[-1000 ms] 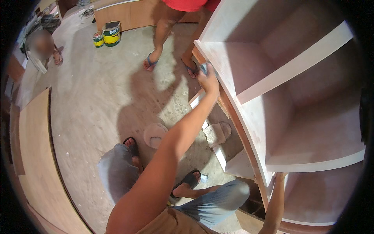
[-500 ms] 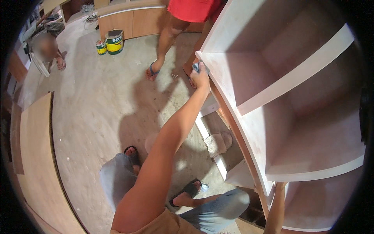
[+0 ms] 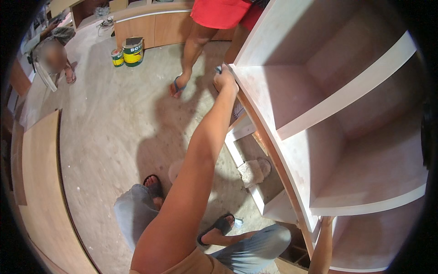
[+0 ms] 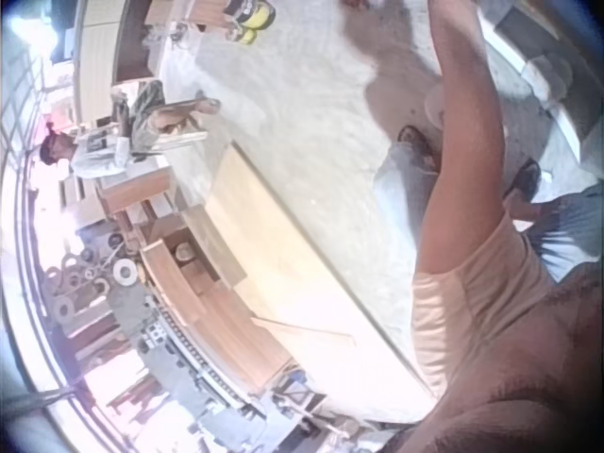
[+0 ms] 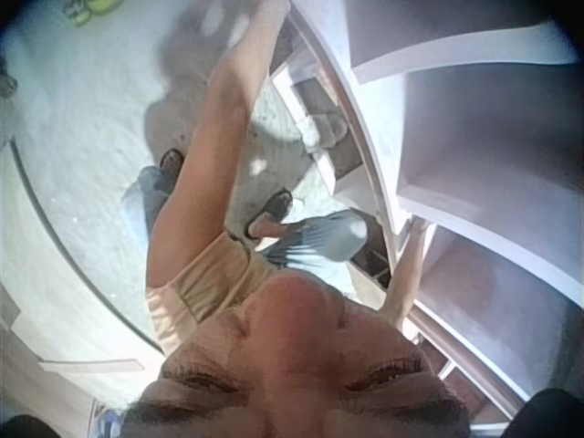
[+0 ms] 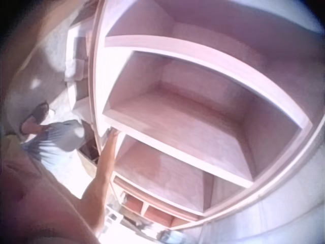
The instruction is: The person sits on the floor and wipes the edges and surfaces of a white wooden cabinet using a cloth. They repeatedly dip the cloth into a small container and continue wiping the cabinet's edges and shelves.
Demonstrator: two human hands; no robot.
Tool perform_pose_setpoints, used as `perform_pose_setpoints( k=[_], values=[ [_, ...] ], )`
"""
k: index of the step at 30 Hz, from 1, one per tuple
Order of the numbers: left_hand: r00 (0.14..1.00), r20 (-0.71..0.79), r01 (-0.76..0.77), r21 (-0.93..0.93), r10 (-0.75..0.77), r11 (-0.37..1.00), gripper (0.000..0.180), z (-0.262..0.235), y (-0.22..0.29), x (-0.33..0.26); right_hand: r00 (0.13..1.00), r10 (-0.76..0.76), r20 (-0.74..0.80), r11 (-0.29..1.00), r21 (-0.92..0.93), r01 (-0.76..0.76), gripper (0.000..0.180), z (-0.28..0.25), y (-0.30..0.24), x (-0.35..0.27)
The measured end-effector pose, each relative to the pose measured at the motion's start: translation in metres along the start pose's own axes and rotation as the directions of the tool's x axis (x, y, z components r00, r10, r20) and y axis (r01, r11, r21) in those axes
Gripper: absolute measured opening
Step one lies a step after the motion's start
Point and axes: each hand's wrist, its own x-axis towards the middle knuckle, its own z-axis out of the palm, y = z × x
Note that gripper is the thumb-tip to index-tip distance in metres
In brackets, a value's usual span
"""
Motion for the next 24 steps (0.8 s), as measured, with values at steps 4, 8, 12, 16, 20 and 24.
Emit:
perform_pose_setpoints(
  k=[4,8,12,16,20,24],
  values=[
    [0.998,0.056,-0.008,-0.02,0.009,1.0,0.037,-0.016,-0.019,-0.02,1.0,0.004,-0.003,1.0,-0.005,-0.004,0.051,0.0,0.0,0.0],
    [1.0,0.008,0.014,0.116,-0.015,0.993,0.035,-0.009,0.015,-0.02,1.0,-0.006,-0.004,1.0,-0.009,0.006,0.05,0.001,-0.003,0.0],
    [0.997,0.06,-0.041,-0.045,0.043,0.998,0.039,-0.021,-0.028,-0.021,1.0,-0.002,0.008,1.0,-0.007,0.002,0.05,0.007,-0.002,0.002],
    [0.993,0.054,-0.11,0.13,0.104,0.985,0.045,-0.007,-0.005,-0.013,1.0,-0.016,-0.019,1.0,-0.017,0.016,0.05,-0.003,-0.004,-0.005],
    [0.988,-0.011,-0.152,0.072,0.153,0.986,0.048,-0.015,-0.007,-0.003,0.999,-0.035,0.016,0.999,-0.003,0.035,0.05,0.012,-0.003,0.007],
    [0.965,0.228,-0.15,0.068,0.131,0.986,0.042,-0.068,-0.049,-0.155,0.998,-0.059,-0.026,0.998,-0.012,0.059,0.05,0.001,-0.004,0.001]
  ],
)
